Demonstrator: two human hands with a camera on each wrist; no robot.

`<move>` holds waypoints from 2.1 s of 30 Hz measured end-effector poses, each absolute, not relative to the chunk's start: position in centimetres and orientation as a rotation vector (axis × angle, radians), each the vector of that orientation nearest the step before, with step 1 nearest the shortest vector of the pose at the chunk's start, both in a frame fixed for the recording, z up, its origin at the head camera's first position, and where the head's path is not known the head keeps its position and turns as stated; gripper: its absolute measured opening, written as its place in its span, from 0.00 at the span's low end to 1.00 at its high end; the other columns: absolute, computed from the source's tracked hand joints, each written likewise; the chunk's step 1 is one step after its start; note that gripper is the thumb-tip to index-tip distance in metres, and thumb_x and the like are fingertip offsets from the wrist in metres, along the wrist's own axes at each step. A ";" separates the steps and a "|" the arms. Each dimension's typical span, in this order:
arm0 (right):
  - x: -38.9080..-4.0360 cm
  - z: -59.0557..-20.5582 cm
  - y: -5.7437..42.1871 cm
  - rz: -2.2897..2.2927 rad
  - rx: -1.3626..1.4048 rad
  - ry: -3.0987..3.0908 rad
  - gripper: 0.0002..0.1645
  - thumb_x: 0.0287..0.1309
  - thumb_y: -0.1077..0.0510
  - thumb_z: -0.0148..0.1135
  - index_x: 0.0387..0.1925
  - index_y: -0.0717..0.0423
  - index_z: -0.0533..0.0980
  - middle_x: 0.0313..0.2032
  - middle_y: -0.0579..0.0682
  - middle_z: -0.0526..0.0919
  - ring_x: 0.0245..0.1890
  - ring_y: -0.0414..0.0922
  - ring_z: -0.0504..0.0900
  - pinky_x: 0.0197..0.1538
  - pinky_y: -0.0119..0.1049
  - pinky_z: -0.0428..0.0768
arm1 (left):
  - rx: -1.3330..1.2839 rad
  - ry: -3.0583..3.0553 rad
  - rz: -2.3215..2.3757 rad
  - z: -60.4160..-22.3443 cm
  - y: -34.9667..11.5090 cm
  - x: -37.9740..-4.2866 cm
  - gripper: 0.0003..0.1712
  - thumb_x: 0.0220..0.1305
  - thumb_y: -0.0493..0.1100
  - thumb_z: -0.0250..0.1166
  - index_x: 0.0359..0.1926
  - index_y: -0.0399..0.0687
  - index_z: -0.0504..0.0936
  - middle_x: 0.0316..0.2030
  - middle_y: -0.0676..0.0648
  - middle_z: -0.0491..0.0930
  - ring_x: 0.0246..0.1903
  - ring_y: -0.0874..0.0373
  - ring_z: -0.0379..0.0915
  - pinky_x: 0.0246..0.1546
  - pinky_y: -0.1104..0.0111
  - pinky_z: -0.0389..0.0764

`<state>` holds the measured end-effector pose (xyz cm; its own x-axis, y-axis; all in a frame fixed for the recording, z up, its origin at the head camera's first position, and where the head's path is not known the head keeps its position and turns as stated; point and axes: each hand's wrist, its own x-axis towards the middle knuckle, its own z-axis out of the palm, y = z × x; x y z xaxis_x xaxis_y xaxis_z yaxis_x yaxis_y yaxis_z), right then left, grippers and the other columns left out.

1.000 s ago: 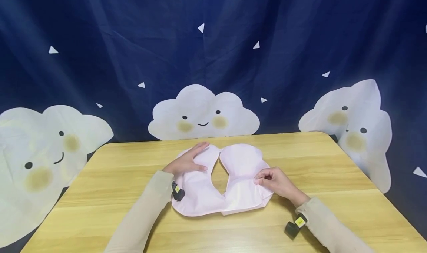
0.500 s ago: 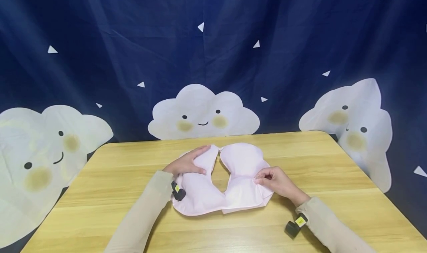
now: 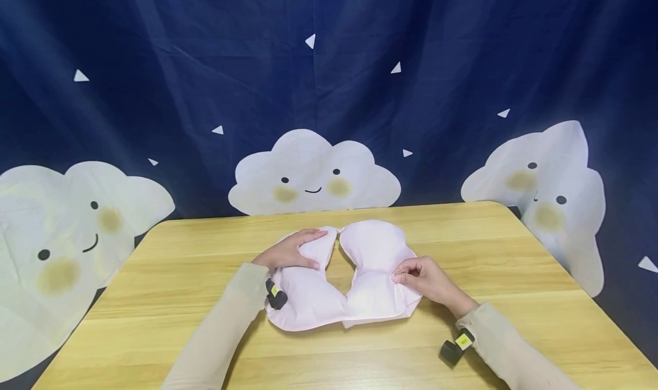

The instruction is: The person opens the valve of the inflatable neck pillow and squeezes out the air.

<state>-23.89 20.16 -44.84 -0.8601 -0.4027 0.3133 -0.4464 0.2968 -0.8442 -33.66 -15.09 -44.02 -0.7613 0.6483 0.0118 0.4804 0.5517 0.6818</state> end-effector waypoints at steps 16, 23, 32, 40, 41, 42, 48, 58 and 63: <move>-24.0 -45.2 20.2 1.607 0.799 -2.519 0.03 0.51 0.72 0.64 0.26 0.66 0.81 0.23 0.51 0.80 0.24 0.31 0.70 0.25 0.24 0.72 | 0.910 2.596 0.969 -44.0 -14.7 -33.5 0.43 0.47 0.52 0.74 0.66 0.56 0.69 0.66 0.44 0.63 0.67 0.46 0.55 0.66 0.48 0.54; -23.9 -45.2 20.2 1.602 0.805 -2.516 0.03 0.51 0.70 0.65 0.26 0.64 0.82 0.23 0.47 0.80 0.25 0.31 0.70 0.26 0.24 0.72 | 0.895 2.613 0.943 -44.0 -14.5 -33.4 0.43 0.46 0.53 0.74 0.65 0.56 0.70 0.65 0.44 0.65 0.66 0.46 0.56 0.66 0.48 0.55; -23.9 -45.2 20.2 1.609 0.837 -2.493 0.03 0.51 0.70 0.65 0.26 0.63 0.82 0.23 0.48 0.81 0.25 0.31 0.71 0.26 0.25 0.73 | 0.934 2.638 0.900 -44.2 -14.4 -33.7 0.41 0.47 0.54 0.74 0.64 0.55 0.71 0.63 0.45 0.67 0.65 0.48 0.58 0.65 0.51 0.57; -23.6 -44.9 20.2 1.624 0.841 -2.492 0.02 0.53 0.69 0.64 0.27 0.64 0.82 0.24 0.49 0.81 0.25 0.31 0.71 0.26 0.25 0.73 | 0.901 2.659 0.890 -44.1 -14.2 -33.5 0.40 0.46 0.54 0.74 0.63 0.55 0.72 0.62 0.46 0.69 0.64 0.48 0.59 0.65 0.50 0.57; -23.6 -44.9 20.2 1.623 0.842 -2.492 0.02 0.53 0.68 0.64 0.27 0.64 0.82 0.24 0.49 0.80 0.25 0.31 0.71 0.26 0.25 0.73 | 0.898 2.664 0.888 -44.1 -14.1 -33.4 0.40 0.46 0.54 0.74 0.62 0.55 0.73 0.62 0.46 0.69 0.64 0.48 0.59 0.65 0.50 0.58; -23.7 -44.9 20.2 1.622 0.840 -2.494 0.02 0.53 0.68 0.64 0.27 0.64 0.82 0.24 0.48 0.80 0.25 0.31 0.71 0.26 0.25 0.73 | 0.893 2.668 0.885 -44.1 -14.1 -33.4 0.40 0.46 0.54 0.74 0.62 0.54 0.73 0.62 0.46 0.69 0.64 0.48 0.59 0.65 0.51 0.58; -23.7 -44.9 20.1 1.623 0.843 -2.489 0.03 0.53 0.68 0.64 0.26 0.63 0.81 0.23 0.46 0.79 0.25 0.31 0.70 0.26 0.25 0.73 | 0.872 2.682 0.908 -44.0 -13.9 -33.4 0.39 0.44 0.54 0.75 0.60 0.54 0.75 0.59 0.48 0.71 0.62 0.49 0.61 0.64 0.52 0.59; -23.8 -45.0 20.3 1.601 0.802 -2.529 0.03 0.53 0.65 0.66 0.25 0.61 0.81 0.22 0.42 0.78 0.24 0.32 0.70 0.26 0.25 0.73 | 0.931 2.690 0.940 -43.9 -13.7 -33.3 0.35 0.45 0.52 0.75 0.55 0.48 0.78 0.56 0.46 0.73 0.58 0.48 0.64 0.61 0.53 0.63; -23.9 -45.0 20.3 1.607 0.808 -2.524 0.03 0.52 0.65 0.66 0.25 0.62 0.81 0.22 0.43 0.78 0.24 0.32 0.70 0.25 0.25 0.72 | 0.905 2.688 0.966 -44.0 -13.7 -33.2 0.32 0.47 0.52 0.74 0.55 0.50 0.79 0.55 0.47 0.73 0.56 0.50 0.63 0.59 0.53 0.64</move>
